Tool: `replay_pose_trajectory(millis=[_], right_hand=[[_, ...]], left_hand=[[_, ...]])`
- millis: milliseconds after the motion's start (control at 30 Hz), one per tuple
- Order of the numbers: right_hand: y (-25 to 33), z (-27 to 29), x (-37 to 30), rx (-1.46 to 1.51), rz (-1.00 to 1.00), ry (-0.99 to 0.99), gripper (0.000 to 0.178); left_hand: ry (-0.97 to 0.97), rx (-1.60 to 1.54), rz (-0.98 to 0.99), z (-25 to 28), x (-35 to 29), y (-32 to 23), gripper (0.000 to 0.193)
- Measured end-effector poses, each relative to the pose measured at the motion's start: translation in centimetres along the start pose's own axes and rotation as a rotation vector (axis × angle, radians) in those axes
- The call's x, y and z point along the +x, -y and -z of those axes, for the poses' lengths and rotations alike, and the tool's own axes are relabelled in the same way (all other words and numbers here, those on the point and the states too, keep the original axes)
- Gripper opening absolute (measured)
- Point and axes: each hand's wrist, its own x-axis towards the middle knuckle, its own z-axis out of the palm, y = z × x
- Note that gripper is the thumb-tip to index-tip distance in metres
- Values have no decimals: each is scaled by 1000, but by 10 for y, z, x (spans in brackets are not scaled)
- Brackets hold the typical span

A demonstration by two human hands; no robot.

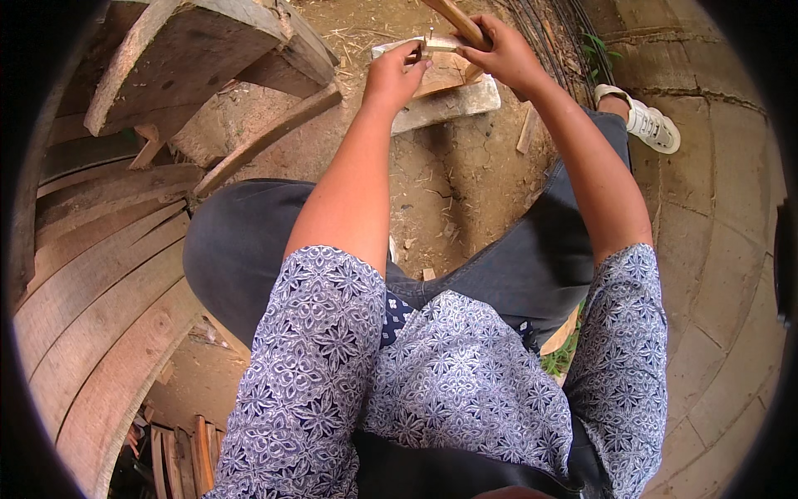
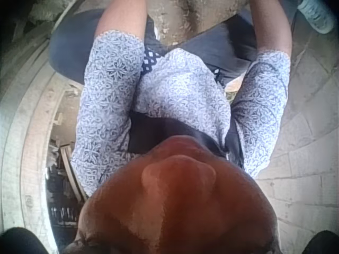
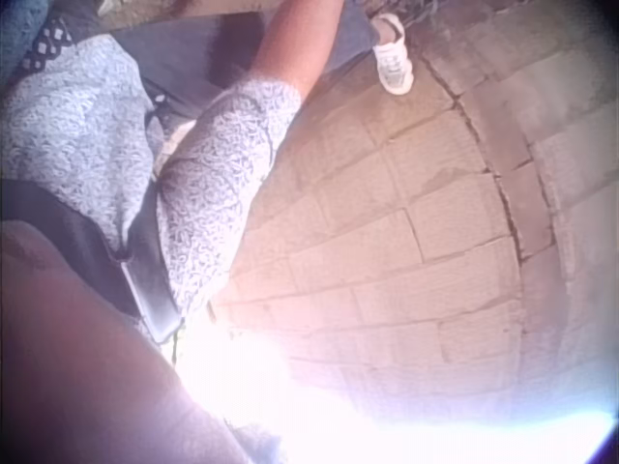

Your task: The person sits on the ground and uses a hammer to split small wooden pieces placed on a block. They repeatedly position each piece, strike it with the hammer, and set the split pieces aside.

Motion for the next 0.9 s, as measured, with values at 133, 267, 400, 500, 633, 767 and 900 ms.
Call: replay_pose_trajectory(millis=[133,267,400,500,633,767,900], right_hand=[[2,-2,-1,-48,74,-33,44],[3,-4,0,-91,91,-33,45],[4,-3,-2,-116,85,-45,45],[9,-2,-4,-145,71,-41,45],[8,-3,-3,-168,66,-49,47],[6,-4,-4,-185,59,-65,49],[8,-4,-4,-176,70,-69,49]], left_hand=[[17,-53,7,0,0,-1,40],[32,4,-13,1,1,1,44],[30,19,5,-1,0,-1,46],[31,36,-1,-1,2,0,49],[50,-38,12,-1,4,-1,55],[35,-191,-25,2,6,-8,59],[127,-413,22,6,14,-7,59]])
